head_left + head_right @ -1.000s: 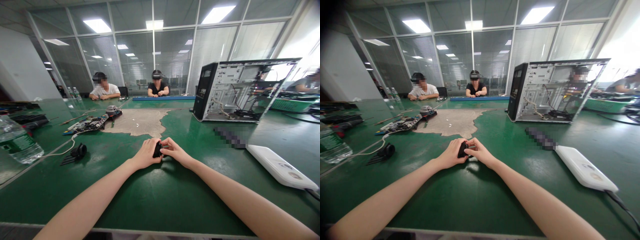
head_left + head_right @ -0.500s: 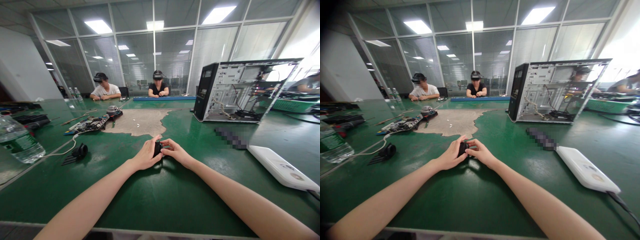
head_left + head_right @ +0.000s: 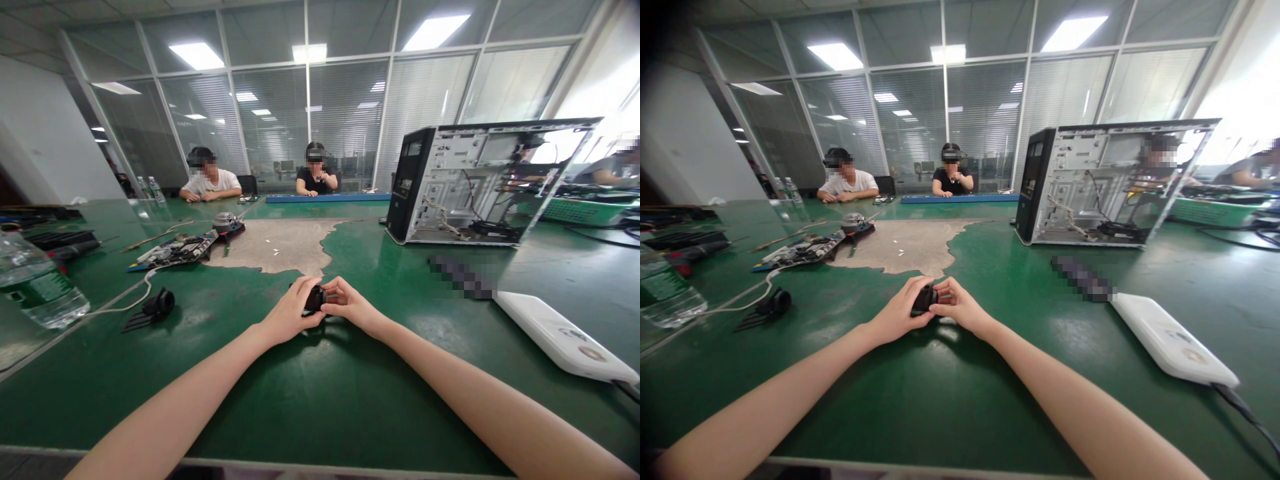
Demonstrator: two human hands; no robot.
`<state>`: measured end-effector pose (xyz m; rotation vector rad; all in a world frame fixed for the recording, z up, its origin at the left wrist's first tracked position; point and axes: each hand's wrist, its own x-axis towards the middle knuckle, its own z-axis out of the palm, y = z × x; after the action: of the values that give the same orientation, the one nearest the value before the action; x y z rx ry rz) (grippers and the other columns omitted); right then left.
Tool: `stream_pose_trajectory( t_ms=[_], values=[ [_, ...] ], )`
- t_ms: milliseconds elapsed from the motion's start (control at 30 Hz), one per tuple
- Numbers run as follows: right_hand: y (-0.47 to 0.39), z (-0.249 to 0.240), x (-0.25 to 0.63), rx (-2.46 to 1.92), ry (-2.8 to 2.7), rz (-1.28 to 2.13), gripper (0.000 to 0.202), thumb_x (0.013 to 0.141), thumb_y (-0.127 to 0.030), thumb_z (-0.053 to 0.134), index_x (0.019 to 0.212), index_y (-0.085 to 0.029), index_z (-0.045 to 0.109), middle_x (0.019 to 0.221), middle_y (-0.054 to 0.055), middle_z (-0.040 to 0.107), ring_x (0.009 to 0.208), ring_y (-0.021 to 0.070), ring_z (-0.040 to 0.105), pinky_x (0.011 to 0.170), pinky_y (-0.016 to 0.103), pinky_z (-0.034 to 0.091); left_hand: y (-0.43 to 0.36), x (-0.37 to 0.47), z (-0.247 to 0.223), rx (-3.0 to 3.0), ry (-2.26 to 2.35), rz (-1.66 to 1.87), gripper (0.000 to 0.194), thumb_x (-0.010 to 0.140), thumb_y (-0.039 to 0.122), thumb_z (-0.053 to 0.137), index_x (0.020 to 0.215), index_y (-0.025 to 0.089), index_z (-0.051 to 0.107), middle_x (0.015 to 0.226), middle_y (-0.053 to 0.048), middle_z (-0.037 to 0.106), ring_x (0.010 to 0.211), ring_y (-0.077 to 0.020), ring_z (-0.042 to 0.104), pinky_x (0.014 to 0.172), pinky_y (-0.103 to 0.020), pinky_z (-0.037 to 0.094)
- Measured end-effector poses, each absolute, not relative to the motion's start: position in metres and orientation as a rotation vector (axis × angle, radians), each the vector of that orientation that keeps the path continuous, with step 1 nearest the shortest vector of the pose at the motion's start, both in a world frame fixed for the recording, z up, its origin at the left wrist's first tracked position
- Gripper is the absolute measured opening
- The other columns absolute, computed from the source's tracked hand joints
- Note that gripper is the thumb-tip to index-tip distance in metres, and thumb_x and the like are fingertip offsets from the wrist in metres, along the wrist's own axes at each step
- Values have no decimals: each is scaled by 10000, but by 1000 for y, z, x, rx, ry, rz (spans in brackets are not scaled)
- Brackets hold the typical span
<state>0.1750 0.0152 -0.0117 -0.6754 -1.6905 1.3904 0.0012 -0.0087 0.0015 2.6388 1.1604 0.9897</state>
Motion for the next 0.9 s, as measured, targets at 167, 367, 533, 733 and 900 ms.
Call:
stream_pose_trajectory(
  t_ms=[167, 367, 533, 733, 900],
  values=[
    [16, -13, 177, -628, -1695, 1406, 342, 617, -242, 669, 873, -219, 444, 905, 0, 547, 874, 142, 547, 789, 329, 431, -11, 1, 5, 2648, 1111, 984, 543, 726, 262, 537, 1219, 244, 308, 1231, -47, 404, 1127, -195, 387, 962, -353, 323],
    [14, -12, 175, -628, -1657, 1420, 360, 606, -264, 676, 870, -218, 437, 914, 4, 547, 878, 145, 553, 844, 364, 409, -9, -1, 7, 2624, 1080, 975, 580, 683, 312, 598, 1196, 244, 337, 1218, -51, 424, 1123, -208, 402, 952, -363, 335],
    [13, -12, 174, -619, -1653, 1418, 386, 586, -252, 690, 876, -217, 437, 917, -1, 538, 872, 136, 551, 858, 352, 400, -6, -4, 6, 2620, 1092, 946, 623, 650, 279, 627, 1193, 238, 326, 1208, -51, 424, 1102, -205, 421, 938, -356, 348],
    [11, -8, 173, -690, -1621, 1381, 260, 649, -307, 634, 820, -205, 468, 871, -12, 534, 827, 124, 546, 796, 305, 429, -8, -4, 7, 2617, 1146, 953, 580, 642, 245, 619, 1157, 253, 352, 1147, -20, 472, 1046, -192, 465, 889, -334, 383],
    [12, -10, 172, -733, -1633, 1332, 272, 652, -319, 631, 852, -208, 482, 868, -7, 543, 849, 132, 541, 816, 318, 424, -8, 0, 3, 2597, 1166, 987, 613, 632, 212, 600, 1182, 248, 332, 1175, -36, 464, 1061, -209, 456, 900, -360, 375]
  ],
)
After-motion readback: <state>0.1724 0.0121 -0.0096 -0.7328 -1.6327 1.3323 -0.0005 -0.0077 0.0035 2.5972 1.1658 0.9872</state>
